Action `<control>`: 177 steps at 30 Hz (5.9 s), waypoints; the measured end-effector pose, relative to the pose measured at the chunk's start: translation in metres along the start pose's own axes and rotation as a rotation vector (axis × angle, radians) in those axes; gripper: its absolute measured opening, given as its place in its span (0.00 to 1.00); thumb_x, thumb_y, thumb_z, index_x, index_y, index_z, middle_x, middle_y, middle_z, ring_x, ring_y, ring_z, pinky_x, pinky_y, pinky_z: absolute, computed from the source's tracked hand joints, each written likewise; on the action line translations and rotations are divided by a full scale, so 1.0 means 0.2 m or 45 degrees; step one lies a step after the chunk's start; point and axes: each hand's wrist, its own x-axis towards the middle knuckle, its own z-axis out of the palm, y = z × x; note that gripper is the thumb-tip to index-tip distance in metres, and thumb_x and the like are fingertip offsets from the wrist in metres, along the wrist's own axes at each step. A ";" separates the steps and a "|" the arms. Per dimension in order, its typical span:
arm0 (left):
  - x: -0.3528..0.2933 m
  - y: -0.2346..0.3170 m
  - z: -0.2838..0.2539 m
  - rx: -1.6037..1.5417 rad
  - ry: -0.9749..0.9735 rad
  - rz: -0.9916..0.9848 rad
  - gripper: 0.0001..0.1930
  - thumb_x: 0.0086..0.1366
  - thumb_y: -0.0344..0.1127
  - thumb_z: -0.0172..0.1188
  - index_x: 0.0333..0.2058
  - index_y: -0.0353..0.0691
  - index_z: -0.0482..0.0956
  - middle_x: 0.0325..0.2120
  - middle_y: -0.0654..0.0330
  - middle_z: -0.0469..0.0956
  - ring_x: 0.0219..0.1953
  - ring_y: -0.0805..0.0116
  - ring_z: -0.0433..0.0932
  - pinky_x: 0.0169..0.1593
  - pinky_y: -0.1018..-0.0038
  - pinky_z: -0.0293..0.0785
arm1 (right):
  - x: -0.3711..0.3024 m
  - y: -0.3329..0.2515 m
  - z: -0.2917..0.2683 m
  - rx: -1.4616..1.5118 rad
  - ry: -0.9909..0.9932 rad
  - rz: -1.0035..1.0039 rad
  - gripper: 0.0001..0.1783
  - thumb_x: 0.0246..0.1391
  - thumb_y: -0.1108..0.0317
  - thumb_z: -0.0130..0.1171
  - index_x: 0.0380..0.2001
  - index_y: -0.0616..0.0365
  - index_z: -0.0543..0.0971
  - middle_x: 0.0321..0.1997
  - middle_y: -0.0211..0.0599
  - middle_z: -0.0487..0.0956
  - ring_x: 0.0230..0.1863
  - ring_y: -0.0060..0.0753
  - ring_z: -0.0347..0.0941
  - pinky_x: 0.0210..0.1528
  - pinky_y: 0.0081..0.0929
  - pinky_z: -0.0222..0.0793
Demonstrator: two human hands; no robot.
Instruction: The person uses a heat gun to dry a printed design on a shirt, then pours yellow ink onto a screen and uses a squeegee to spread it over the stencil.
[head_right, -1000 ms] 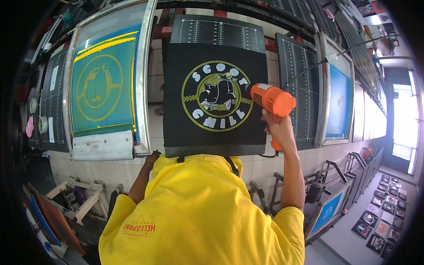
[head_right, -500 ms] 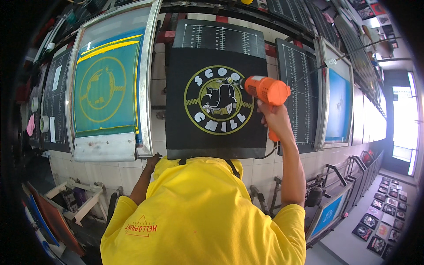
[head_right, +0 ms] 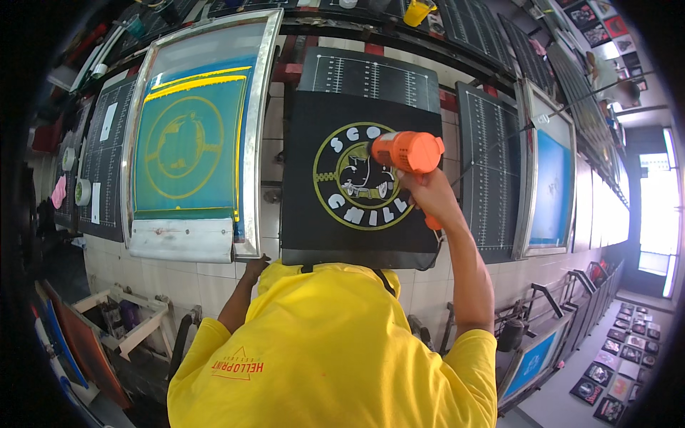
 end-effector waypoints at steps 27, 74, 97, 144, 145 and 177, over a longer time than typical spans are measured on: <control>0.02 -0.01 0.03 -0.068 0.055 -0.027 0.16 0.62 0.36 0.55 0.46 0.36 0.78 0.29 0.54 0.79 0.31 0.64 0.80 0.33 0.70 0.78 | 0.13 -0.18 0.24 0.005 -0.124 -0.189 0.17 0.57 0.62 0.60 0.45 0.62 0.75 0.26 0.29 0.75 0.19 0.19 0.68 0.23 0.21 0.66; 0.04 -0.06 0.06 -0.259 0.197 0.012 0.21 0.66 0.47 0.52 0.38 0.31 0.81 0.21 0.53 0.78 0.21 0.65 0.77 0.26 0.70 0.75 | -0.20 -0.16 0.27 -0.137 -0.272 -0.216 0.23 0.55 0.63 0.64 0.51 0.59 0.71 0.30 0.28 0.75 0.20 0.19 0.69 0.24 0.20 0.67; 0.07 -0.07 0.04 -0.056 0.085 0.061 0.15 0.65 0.42 0.55 0.37 0.34 0.79 0.22 0.57 0.75 0.22 0.67 0.76 0.25 0.72 0.74 | -0.45 -0.06 0.16 -0.321 -0.369 -0.238 0.21 0.53 0.67 0.64 0.49 0.61 0.75 0.38 0.40 0.81 0.37 0.36 0.77 0.42 0.31 0.71; 0.04 0.03 -0.05 0.120 -0.019 -0.040 0.28 0.72 0.57 0.42 0.51 0.39 0.77 0.35 0.57 0.82 0.38 0.65 0.78 0.48 0.67 0.72 | -0.46 0.37 -0.11 0.101 0.156 0.045 0.16 0.55 0.65 0.63 0.43 0.62 0.75 0.26 0.28 0.77 0.18 0.18 0.70 0.20 0.20 0.65; 0.06 0.03 -0.05 0.071 -0.007 -0.032 0.28 0.71 0.58 0.43 0.51 0.38 0.77 0.35 0.57 0.82 0.38 0.65 0.78 0.48 0.67 0.72 | -0.42 0.36 -0.11 0.126 0.187 0.074 0.16 0.55 0.64 0.63 0.43 0.62 0.75 0.26 0.28 0.77 0.17 0.18 0.69 0.20 0.20 0.66; 0.02 0.08 0.01 0.065 0.032 -0.005 0.18 0.67 0.41 0.47 0.48 0.37 0.76 0.34 0.49 0.81 0.32 0.60 0.82 0.36 0.67 0.78 | -0.05 0.04 0.01 0.059 0.014 -0.094 0.17 0.57 0.59 0.60 0.42 0.62 0.75 0.23 0.28 0.75 0.18 0.19 0.70 0.20 0.21 0.65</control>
